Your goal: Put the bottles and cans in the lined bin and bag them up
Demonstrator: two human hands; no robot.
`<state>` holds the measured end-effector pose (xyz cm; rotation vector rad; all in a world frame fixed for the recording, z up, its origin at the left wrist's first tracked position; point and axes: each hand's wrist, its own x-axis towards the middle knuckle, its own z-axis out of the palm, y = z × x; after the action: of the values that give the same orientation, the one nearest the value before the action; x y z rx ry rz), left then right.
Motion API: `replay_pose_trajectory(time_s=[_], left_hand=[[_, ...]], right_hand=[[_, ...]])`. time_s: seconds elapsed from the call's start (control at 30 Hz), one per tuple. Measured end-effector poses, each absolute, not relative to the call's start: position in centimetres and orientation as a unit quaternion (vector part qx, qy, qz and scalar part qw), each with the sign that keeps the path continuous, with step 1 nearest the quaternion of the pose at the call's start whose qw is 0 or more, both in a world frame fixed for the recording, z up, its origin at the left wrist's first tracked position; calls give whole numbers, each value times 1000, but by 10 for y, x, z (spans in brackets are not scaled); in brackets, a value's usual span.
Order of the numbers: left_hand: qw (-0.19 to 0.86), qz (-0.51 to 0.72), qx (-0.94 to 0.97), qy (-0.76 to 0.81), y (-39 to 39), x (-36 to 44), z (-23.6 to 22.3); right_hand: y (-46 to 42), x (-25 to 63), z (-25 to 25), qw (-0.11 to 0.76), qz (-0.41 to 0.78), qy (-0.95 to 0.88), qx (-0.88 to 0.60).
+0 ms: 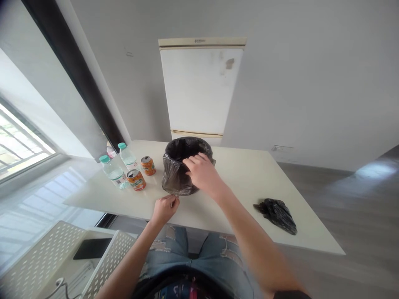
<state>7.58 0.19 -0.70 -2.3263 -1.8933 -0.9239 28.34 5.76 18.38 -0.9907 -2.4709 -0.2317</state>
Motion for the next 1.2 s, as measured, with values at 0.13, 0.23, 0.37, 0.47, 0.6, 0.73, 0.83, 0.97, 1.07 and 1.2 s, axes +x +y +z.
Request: replay_pose_trajectory(time_s=[0.13, 0.23, 0.37, 0.47, 0.6, 0.73, 0.83, 0.97, 1.07, 1.2], left_hand=[[-45, -207, -711, -671, 0, 51, -1], [-68, -162, -684, -708, -2, 34, 0], [-62, -151, -685, -710, -6, 27, -1], [-52, -157, -687, -708, -8, 29, -2], [-41, -172, -679, -713, -9, 31, -6], [-39, -195, -680, -705, -10, 30, -12], [-31, -272, -652, -708, -10, 20, -11], [92, -451, -533, -710, -5, -13, 11], [187, -517, -490, -676, 5, -34, 35], [146, -468, -519, -700, 22, -41, 54]], right_hand=[[31, 311, 167, 359, -121, -866, -327], [14, 344, 120, 459, -107, -813, -342], [26, 399, 40, 298, -38, -825, -479], [57, 434, 7, 117, 23, -812, -571], [92, 448, 0, 56, 23, -798, -599], [106, 435, -3, 45, 3, -784, -619], [109, 430, -8, 50, -5, -774, -632], [107, 434, -10, 57, -2, -770, -635], [106, 435, -7, 59, 4, -763, -644], [105, 435, -5, 63, 13, -761, -645]])
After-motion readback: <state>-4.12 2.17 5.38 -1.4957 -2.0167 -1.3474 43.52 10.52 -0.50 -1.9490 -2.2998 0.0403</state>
